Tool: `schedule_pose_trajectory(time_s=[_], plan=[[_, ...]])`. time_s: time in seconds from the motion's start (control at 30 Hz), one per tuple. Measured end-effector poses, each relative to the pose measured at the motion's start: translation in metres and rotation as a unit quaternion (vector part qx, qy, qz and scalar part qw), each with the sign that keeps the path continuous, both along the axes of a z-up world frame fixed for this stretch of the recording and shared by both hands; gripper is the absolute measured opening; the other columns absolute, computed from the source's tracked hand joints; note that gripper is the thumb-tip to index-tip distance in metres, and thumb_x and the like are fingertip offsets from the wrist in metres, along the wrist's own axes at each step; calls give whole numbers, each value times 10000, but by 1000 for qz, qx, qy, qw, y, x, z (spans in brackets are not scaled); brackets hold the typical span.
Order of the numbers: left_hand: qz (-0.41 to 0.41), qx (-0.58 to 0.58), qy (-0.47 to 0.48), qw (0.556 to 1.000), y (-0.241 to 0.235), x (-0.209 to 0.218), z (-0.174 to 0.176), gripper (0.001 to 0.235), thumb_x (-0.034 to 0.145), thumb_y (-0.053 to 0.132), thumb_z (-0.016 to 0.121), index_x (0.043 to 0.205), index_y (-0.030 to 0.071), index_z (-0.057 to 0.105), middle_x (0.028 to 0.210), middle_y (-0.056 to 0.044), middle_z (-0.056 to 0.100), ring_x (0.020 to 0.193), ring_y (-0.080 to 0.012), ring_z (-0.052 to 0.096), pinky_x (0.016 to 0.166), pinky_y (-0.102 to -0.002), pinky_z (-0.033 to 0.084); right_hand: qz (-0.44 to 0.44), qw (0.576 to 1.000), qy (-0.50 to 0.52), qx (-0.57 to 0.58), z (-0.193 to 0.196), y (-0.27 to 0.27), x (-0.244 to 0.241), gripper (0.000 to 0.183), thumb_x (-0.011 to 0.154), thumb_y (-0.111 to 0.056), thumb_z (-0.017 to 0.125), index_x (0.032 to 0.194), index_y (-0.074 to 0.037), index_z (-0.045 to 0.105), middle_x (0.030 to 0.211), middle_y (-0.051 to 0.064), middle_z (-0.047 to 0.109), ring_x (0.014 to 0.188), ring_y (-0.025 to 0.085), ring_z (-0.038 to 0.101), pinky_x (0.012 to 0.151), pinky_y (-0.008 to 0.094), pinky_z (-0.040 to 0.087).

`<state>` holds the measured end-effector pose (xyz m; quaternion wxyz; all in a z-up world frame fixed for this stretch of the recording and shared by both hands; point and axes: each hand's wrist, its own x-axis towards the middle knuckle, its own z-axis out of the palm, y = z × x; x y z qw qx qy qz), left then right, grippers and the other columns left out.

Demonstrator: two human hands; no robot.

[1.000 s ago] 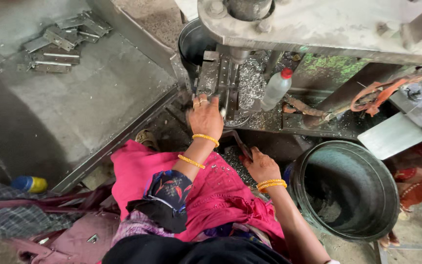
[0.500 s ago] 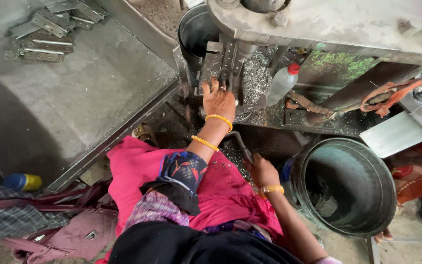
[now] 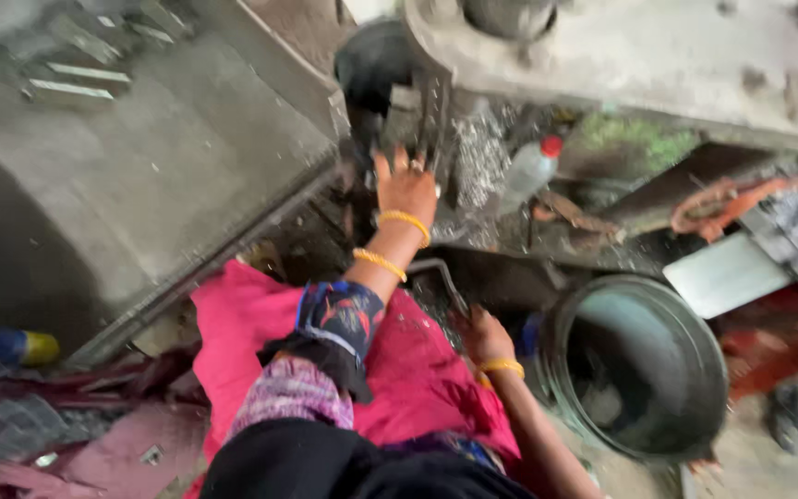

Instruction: The person picks up metal hinge plates and pins, inserts the pins into the hinges, and places the assembled components into a machine for pressing.

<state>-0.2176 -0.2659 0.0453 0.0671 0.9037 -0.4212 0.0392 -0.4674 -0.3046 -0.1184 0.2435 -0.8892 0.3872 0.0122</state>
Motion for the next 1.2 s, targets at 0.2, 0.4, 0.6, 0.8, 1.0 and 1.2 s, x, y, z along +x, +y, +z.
schedule_pose_trajectory(time_s=[0.2, 0.4, 0.6, 0.8, 1.0, 1.2], plan=[[18, 96, -79, 992, -29, 22, 1, 443, 955, 195, 502, 1350, 107, 680, 1548, -49, 517, 1540, -295, 273, 1202, -666, 63, 110, 988, -45, -104, 17, -39, 7, 481, 950, -507, 614, 973, -27, 637, 945, 252, 705, 875, 483, 674, 709, 581, 517], [-4, 19, 14, 1000, -14, 8, -9, 430, 953, 184, 427, 1314, 149, 657, 1600, -9, 383, 1507, -333, 204, 1145, -719, 22, -15, 999, -5, 48, 35, 13, 1, 483, 938, -534, 588, 1062, -72, 657, 950, 248, 713, 946, 471, 662, 772, 562, 512], [9, 5, -53, 999, -40, 30, -3, 460, 991, 201, 412, 1396, 166, 627, 1544, -42, 465, 1514, -338, 237, 1176, -706, 25, 74, 993, -9, -93, 42, -24, 8, 517, 964, -554, 560, 994, -44, 636, 959, 236, 714, 937, 460, 684, 774, 564, 527], [11, 125, -5, 992, -33, 18, 4, 397, 1034, 188, 434, 1350, 167, 674, 1634, -26, 429, 1590, -310, 205, 1219, -672, -1, -11, 998, 7, 59, 30, 18, -1, 520, 967, -574, 558, 989, -62, 647, 904, 247, 719, 926, 461, 684, 795, 553, 519], [-48, 11, -33, 998, 19, -7, -4, 490, 927, 314, 534, 1372, 118, 596, 1555, -64, 447, 1487, -338, 222, 1142, -686, 4, 47, 996, 5, -82, 132, 11, 18, 381, 947, -442, 569, 1077, -85, 599, 887, 223, 738, 890, 434, 709, 769, 567, 533], [-201, -144, -168, 954, 86, -27, -19, 230, 927, 204, 658, 1155, 202, 687, 1394, 24, 669, 1441, -199, 492, 1237, -555, 232, 77, 993, 42, -76, 143, 12, 26, 399, 979, -442, 582, 1115, -67, 563, 945, 221, 742, 933, 430, 712, 806, 548, 545]])
